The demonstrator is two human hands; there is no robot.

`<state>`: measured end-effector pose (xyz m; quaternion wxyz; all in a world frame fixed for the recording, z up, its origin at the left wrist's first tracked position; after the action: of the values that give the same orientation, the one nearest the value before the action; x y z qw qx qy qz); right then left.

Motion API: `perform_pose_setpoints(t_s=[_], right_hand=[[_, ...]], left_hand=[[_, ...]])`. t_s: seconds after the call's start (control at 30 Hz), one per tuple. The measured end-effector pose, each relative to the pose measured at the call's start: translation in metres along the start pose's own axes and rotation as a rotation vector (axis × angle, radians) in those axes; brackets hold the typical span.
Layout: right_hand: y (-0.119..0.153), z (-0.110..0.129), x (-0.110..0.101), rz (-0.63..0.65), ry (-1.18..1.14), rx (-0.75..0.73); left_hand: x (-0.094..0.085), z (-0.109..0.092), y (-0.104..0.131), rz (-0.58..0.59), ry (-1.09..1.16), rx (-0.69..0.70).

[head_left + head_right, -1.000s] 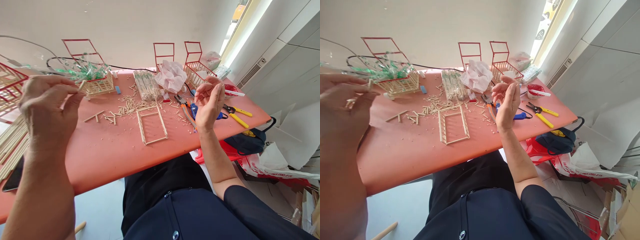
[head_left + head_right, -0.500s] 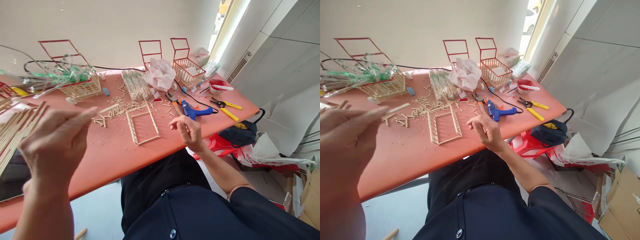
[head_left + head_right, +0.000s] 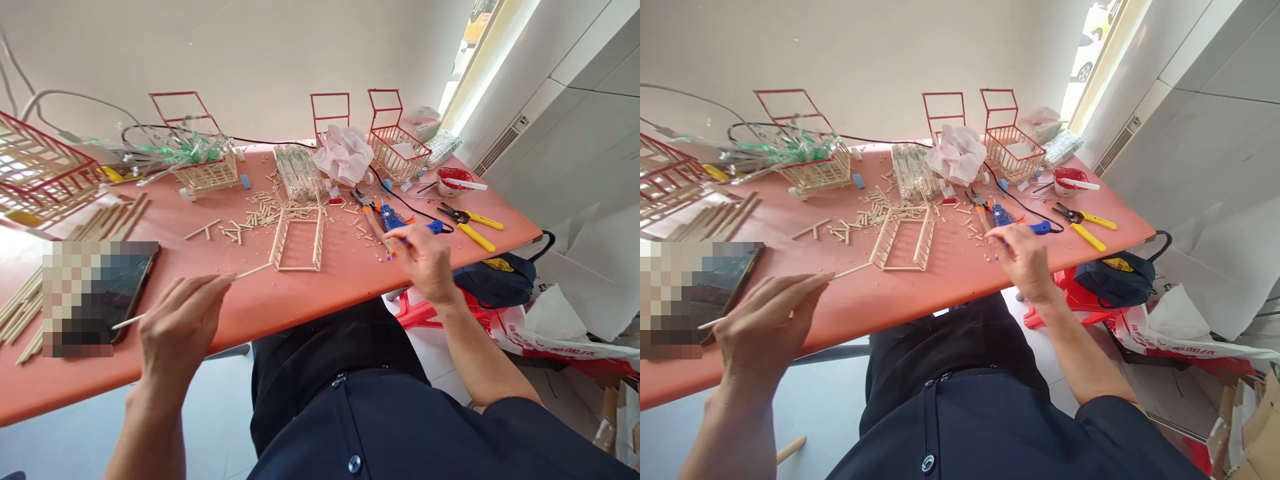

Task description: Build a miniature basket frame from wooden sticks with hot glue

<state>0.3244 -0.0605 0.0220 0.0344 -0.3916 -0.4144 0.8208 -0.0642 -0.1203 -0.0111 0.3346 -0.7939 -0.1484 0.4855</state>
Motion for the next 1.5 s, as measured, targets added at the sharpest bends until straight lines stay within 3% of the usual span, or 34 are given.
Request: perform_pose_setpoints(t_s=[0.07,0.17,0.3,0.37,0.4,0.5,0.63,0.77,0.87,1.0,1.1,1.23,1.4,1.5], right_hand=[[0.0,-0.022,-0.022,-0.02,0.152,0.052],[0.006,-0.053,-0.042,0.046,0.303,0.093],[0.01,-0.065,-0.044,-0.001,0.324,0.087],[0.006,-0.058,-0.04,-0.037,0.314,0.073],[0.003,-0.052,-0.038,-0.053,0.308,0.061],[-0.007,-0.032,-0.031,-0.09,0.267,0.026],[-0.018,-0.007,-0.013,-0.064,0.144,-0.011],[-0.022,0.018,0.024,0.119,-0.066,-0.125],[-0.021,0.039,0.053,0.236,-0.173,-0.173],[-0.018,0.058,0.078,0.247,-0.221,-0.157],[-0.019,0.06,0.086,0.24,-0.2,-0.162],[-0.022,0.053,0.084,0.215,-0.163,-0.2],[-0.024,0.042,0.074,0.25,-0.169,-0.2],[-0.026,0.033,0.06,0.192,-0.186,-0.175]], left_hand=[[-0.004,0.007,-0.006,-0.091,-0.049,0.027],[-0.006,0.017,-0.017,-0.016,-0.102,-0.042],[-0.004,0.047,-0.05,0.198,-0.261,-0.478],[0.001,0.067,-0.069,0.331,-0.323,-0.652],[0.003,0.077,-0.079,0.359,-0.356,-0.665],[0.011,0.093,-0.099,0.36,-0.412,-0.536],[0.022,0.09,-0.103,0.412,-0.43,-0.447],[0.028,0.084,-0.103,0.529,-0.404,-0.508],[0.029,0.086,-0.103,0.479,-0.365,-0.521],[0.025,0.089,-0.099,0.329,-0.305,-0.601],[0.021,0.08,-0.097,0.231,-0.148,-0.558],[0.016,0.047,-0.1,0.16,0.012,-0.418],[0.011,-0.018,-0.113,0.221,0.194,-0.215],[0.015,-0.048,-0.127,0.277,0.228,-0.072]])
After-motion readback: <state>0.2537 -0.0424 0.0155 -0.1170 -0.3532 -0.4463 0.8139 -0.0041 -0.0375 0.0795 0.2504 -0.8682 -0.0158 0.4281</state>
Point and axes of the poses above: each hand's wrist, its own y-axis away from the middle knuckle, its own x-axis out of the palm, z = x × y, the point moved 2 cm from there along -y, towards the middle knuckle, and after that the axes turned 5 degrees about -x, right-handed, at the moved point
